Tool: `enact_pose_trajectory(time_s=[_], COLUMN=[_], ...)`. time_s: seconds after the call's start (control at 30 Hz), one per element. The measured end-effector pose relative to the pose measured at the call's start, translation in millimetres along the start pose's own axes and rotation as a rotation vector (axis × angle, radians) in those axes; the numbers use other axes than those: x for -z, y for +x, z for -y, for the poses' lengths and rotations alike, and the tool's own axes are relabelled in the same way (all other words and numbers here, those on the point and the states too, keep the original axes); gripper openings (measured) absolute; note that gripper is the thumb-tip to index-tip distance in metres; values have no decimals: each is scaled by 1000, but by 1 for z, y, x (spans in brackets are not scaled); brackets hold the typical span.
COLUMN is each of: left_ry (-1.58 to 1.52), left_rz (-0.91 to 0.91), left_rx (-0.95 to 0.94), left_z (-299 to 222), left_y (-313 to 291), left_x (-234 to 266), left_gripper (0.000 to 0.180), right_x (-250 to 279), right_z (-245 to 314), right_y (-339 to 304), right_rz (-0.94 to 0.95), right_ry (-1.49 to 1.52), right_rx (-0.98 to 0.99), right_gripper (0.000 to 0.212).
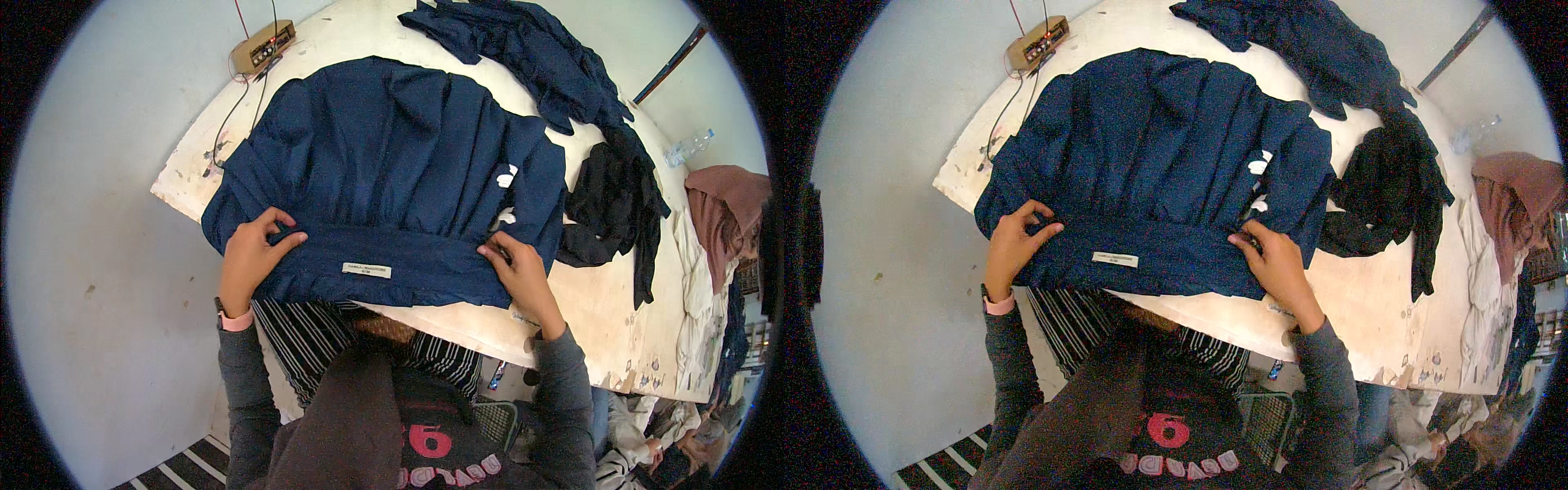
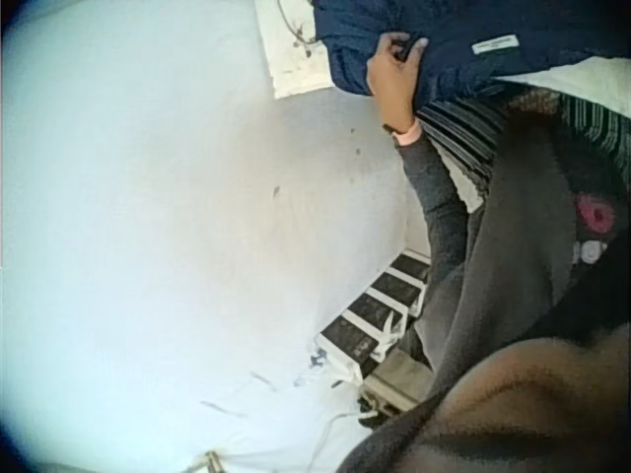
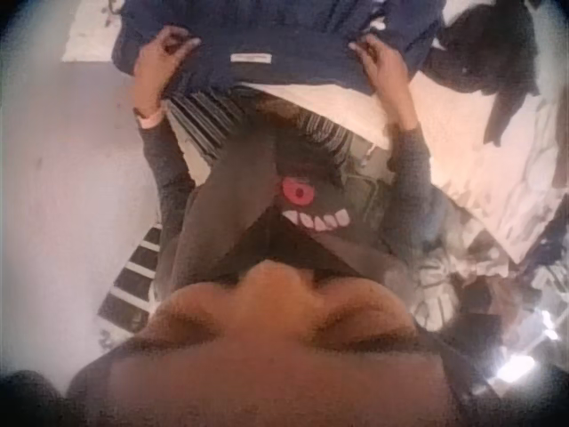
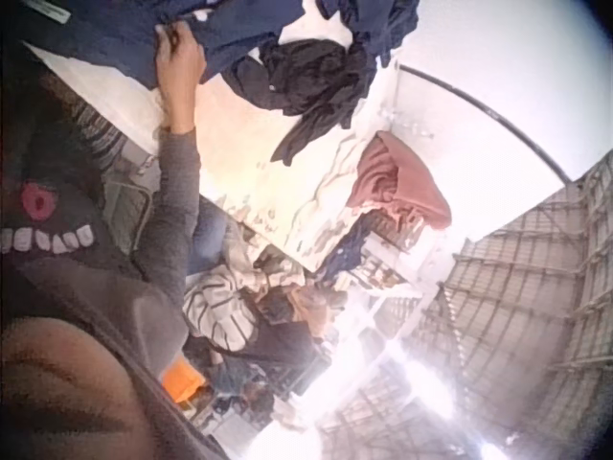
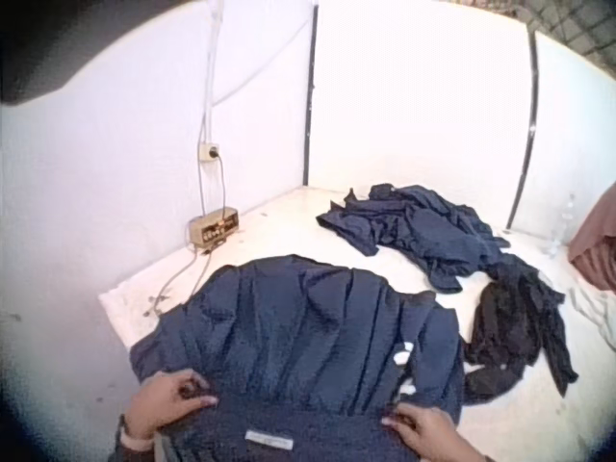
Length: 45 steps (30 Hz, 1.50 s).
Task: The person uses a small blade to cut loose threads and tags from a dark blue garment laid on a white table. They repeatedly lift and reposition the fabric to access different areas, removing small pieces of thread and a label.
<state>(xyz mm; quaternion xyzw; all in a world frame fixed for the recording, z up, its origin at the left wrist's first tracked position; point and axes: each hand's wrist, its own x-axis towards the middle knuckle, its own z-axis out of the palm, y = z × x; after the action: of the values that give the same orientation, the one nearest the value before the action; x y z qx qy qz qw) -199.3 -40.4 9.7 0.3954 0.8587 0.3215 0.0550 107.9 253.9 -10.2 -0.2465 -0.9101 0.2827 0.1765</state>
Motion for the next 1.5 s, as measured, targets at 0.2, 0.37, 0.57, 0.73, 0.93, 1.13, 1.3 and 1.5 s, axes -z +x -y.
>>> enact_pose_trajectory(time_s=[0.2, 0.37, 0.57, 0.73, 0.93, 1.13, 1.3, 1.5], left_ry=[353, 264, -6, -303, -354, -7, -87, -226], left_rz=[-340, -361, -70, -43, -367, -151, -115, -181], left_rx=[-197, -370, -453, -152, 75, -271, -88, -25], left_z=[-16, -60, -108, -86, -41, -29, -22, -26], left_y=[-10, -25, -12, 4, -12, -28, -29, -32], left_x=[-12, -34, -95, -104, -29, -34, -44, -50], left_gripper=[35, 31, 24, 14, 10, 15, 12, 10], right_x=[-13, -15, -16, -17, -15, -18, -19, -16], right_z=[-10, -17, -14, -18, -22, -18, -15, -21], right_y=[7, 1, 2, 2, 1, -1, 0, -2], right_rz=[-16, -44, -38, -45, -48, -59, -100, -47], right_ry=[-57, -95, -92, -61, -97, -81, -59, -111], right_rx=[-14, 3, 0, 44, 37, 40, 81, 30], right_gripper=[18, 16, 19, 21, 21, 15, 9, 26])
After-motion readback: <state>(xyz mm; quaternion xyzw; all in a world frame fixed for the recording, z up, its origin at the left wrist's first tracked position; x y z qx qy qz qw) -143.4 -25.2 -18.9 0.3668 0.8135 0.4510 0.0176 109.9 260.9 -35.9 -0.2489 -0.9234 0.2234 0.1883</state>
